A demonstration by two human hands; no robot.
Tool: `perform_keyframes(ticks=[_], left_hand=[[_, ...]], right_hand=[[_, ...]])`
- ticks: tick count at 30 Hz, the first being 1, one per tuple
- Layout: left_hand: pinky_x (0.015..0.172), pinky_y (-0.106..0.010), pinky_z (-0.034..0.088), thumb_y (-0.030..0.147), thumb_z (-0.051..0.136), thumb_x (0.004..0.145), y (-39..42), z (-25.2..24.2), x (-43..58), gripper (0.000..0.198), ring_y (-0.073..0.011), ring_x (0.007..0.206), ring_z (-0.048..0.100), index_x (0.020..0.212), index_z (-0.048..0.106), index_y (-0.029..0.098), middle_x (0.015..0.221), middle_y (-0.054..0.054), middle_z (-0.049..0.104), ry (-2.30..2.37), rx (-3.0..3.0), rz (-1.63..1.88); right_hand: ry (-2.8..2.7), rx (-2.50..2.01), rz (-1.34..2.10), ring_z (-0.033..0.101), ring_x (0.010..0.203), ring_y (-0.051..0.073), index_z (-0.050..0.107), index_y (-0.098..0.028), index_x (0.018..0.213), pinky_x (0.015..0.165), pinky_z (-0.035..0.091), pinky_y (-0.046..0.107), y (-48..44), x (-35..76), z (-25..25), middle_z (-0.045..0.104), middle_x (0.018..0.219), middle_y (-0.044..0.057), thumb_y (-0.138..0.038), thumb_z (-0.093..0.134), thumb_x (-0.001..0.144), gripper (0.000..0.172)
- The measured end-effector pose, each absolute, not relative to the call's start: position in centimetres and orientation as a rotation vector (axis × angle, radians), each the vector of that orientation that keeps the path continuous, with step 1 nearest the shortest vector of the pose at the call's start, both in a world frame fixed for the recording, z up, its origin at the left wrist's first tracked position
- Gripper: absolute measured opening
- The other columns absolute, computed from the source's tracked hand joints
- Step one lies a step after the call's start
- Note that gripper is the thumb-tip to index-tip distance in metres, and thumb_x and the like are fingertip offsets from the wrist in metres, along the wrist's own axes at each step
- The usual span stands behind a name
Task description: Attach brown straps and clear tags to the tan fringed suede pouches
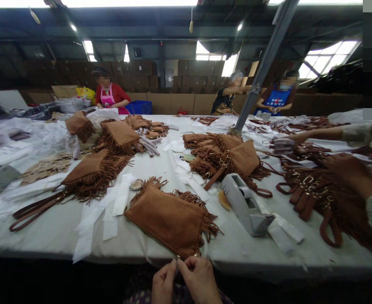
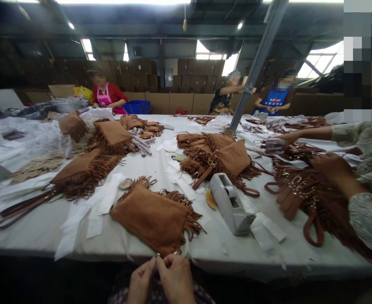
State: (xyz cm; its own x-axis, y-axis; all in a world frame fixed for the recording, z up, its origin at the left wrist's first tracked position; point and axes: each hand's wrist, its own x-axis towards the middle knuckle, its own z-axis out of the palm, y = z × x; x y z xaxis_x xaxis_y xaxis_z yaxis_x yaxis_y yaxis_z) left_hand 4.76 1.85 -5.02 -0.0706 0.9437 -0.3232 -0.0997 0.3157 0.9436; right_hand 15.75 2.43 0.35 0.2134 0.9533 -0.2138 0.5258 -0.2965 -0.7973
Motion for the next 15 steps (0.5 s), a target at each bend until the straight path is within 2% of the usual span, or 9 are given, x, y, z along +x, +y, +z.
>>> perform_keyframes(ticks=[2,5,7,11,15], left_hand=[[0.046,-0.023,0.041,0.052,0.065,0.063,2.0,-5.1,5.4,0.039,-0.0119,0.048,0.050,0.065,0.067,0.013,0.046,0.002,0.055,1.292,0.612,1.053],[0.030,-0.019,0.022,0.053,0.066,0.059,1.8,-5.4,5.8,0.038,-0.0048,0.029,0.027,0.062,0.064,0.014,0.031,0.010,0.033,1.228,0.351,0.951],[0.028,-0.017,0.011,0.054,0.066,0.056,1.8,-5.6,5.8,0.040,-0.0014,0.026,0.016,0.053,0.058,0.015,0.028,0.013,0.022,1.148,0.227,0.877],[0.026,-0.015,0.008,0.054,0.073,0.044,2.0,-5.1,5.6,0.044,0.0009,0.023,0.013,0.044,0.048,0.017,0.025,0.014,0.019,1.037,0.098,0.809],[0.025,-0.014,0.008,0.055,0.076,0.035,2.4,-3.2,5.8,0.047,0.0013,0.022,0.013,0.044,0.049,0.017,0.022,0.014,0.021,1.032,0.082,0.759]], right_hand=[[-1.351,-1.888,0.993,0.060,0.055,0.023,0.063,-0.019,0.049,0.055,0.040,0.034,2.4,15.9,0.3,0.065,0.053,0.007,-0.037,0.058,0.073,0.031],[-1.326,-1.776,1.115,0.062,0.059,0.021,0.067,-0.017,0.057,0.056,0.044,0.031,2.1,16.4,0.0,0.068,0.059,0.006,-0.032,0.057,0.073,0.024],[-1.295,-1.684,1.212,0.061,0.058,0.019,0.068,-0.016,0.065,0.055,0.045,0.028,1.8,16.8,-0.4,0.069,0.063,0.005,-0.027,0.055,0.073,0.019],[-1.248,-1.596,1.240,0.061,0.058,0.017,0.067,-0.015,0.071,0.055,0.045,0.024,1.1,17.3,-0.6,0.069,0.067,0.004,-0.025,0.055,0.073,0.015],[-1.319,-1.580,1.080,0.063,0.067,0.017,0.066,-0.017,0.072,0.063,0.045,0.024,0.7,17.4,0.1,0.070,0.070,0.003,-0.027,0.055,0.078,0.016]])
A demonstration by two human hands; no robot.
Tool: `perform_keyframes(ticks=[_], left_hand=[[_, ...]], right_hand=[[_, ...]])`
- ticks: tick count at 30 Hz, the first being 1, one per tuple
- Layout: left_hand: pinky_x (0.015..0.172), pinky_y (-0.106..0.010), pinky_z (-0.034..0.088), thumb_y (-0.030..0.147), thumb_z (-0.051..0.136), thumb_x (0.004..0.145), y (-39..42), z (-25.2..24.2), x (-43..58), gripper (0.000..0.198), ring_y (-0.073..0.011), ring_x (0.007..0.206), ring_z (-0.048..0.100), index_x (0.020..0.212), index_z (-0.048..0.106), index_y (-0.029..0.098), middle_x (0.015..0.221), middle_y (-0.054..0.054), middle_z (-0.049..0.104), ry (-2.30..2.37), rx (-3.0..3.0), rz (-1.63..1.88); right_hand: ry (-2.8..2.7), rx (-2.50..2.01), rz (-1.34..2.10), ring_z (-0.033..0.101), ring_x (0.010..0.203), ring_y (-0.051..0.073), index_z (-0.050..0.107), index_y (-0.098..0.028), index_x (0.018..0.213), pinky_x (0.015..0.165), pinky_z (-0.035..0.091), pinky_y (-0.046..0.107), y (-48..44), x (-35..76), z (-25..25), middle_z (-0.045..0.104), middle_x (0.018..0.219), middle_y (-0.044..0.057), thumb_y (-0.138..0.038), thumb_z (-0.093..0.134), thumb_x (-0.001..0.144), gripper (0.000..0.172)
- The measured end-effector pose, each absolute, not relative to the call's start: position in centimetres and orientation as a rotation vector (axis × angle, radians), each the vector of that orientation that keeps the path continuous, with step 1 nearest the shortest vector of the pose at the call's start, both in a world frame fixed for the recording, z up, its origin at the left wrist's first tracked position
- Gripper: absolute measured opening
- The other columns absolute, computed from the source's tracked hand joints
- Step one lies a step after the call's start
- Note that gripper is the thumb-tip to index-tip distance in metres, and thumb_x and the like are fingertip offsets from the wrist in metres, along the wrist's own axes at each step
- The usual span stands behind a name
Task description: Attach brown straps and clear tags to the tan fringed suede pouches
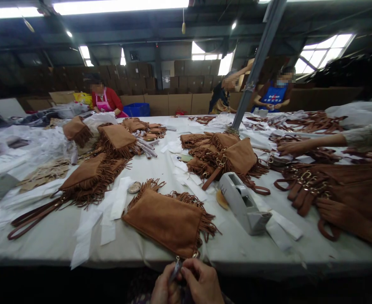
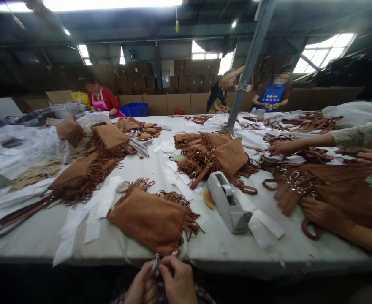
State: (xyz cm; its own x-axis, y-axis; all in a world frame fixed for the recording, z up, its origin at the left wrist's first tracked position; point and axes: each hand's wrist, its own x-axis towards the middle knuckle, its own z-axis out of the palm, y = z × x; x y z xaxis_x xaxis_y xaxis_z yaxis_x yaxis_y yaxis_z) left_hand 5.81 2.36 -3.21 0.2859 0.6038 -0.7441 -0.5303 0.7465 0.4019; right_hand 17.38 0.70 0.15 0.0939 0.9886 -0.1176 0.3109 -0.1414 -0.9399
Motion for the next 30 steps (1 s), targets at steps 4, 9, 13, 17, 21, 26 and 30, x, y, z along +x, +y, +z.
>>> perform_keyframes(ticks=[4,9,13,17,21,26,30], left_hand=[[0.024,-0.013,0.006,0.048,0.081,0.032,2.7,-1.5,5.5,0.046,0.0019,0.021,0.012,0.043,0.047,0.018,0.019,0.013,0.023,0.931,0.058,0.658],[0.024,-0.012,0.007,0.033,0.081,0.047,2.8,-2.2,4.8,0.035,0.0022,0.022,0.009,0.047,0.051,0.017,0.022,0.014,0.023,0.658,-0.056,0.593],[0.024,-0.012,0.008,0.031,0.083,0.048,2.8,-3.3,4.8,0.034,0.0021,0.022,0.008,0.046,0.052,0.015,0.025,0.017,0.014,0.495,-0.165,0.600],[0.025,-0.012,0.007,0.034,0.075,0.059,2.8,-4.1,5.0,0.033,0.0008,0.020,0.014,0.047,0.052,0.015,0.024,0.015,0.018,0.689,-0.197,0.736],[0.023,-0.015,0.011,0.048,0.062,0.071,2.3,-4.9,5.3,0.040,-0.0028,0.018,0.019,0.050,0.052,0.016,0.022,0.012,0.023,0.958,-0.100,0.826],[0.052,-0.021,0.051,0.042,0.076,0.060,1.3,-4.4,6.0,0.035,-0.0158,0.058,0.066,0.072,0.066,0.010,0.059,-0.007,0.070,1.048,0.164,0.984],[0.051,-0.023,0.049,0.051,0.072,0.061,1.2,-3.9,5.9,0.040,-0.0163,0.055,0.065,0.065,0.063,0.012,0.056,-0.007,0.069,0.947,0.231,0.945]], right_hand=[[-1.350,-1.539,1.019,0.062,0.065,0.015,0.063,-0.018,0.074,0.062,0.043,0.022,0.7,17.4,-0.1,0.067,0.068,0.001,-0.029,0.053,0.081,0.016],[-1.384,-1.513,1.002,0.057,0.057,0.013,0.059,-0.019,0.069,0.054,0.041,0.020,1.6,17.7,-2.1,0.062,0.060,-0.001,-0.033,0.059,0.079,0.017],[-1.460,-1.448,0.924,0.057,0.055,0.012,0.060,-0.019,0.070,0.054,0.042,0.019,1.9,18.1,-2.7,0.062,0.060,-0.001,-0.036,0.055,0.083,0.021],[-1.421,-1.463,0.862,0.061,0.060,0.014,0.066,-0.019,0.081,0.060,0.046,0.020,0.5,18.3,-2.4,0.067,0.067,0.002,-0.040,0.050,0.086,0.028],[-1.252,-1.524,0.945,0.067,0.084,0.022,0.070,-0.018,0.097,0.077,0.050,0.025,-1.5,17.4,-1.9,0.073,0.090,0.009,-0.050,0.048,0.085,0.041],[-1.220,-1.354,1.274,0.065,0.083,0.023,0.070,-0.015,0.099,0.072,0.050,0.028,-0.7,15.9,-0.6,0.071,0.089,0.010,-0.057,0.049,0.082,0.050],[-0.931,-1.098,1.598,0.057,0.052,0.011,0.067,-0.012,0.092,0.048,0.042,0.018,0.5,15.6,-1.6,0.064,0.062,0.002,-0.058,0.064,0.071,0.051]])
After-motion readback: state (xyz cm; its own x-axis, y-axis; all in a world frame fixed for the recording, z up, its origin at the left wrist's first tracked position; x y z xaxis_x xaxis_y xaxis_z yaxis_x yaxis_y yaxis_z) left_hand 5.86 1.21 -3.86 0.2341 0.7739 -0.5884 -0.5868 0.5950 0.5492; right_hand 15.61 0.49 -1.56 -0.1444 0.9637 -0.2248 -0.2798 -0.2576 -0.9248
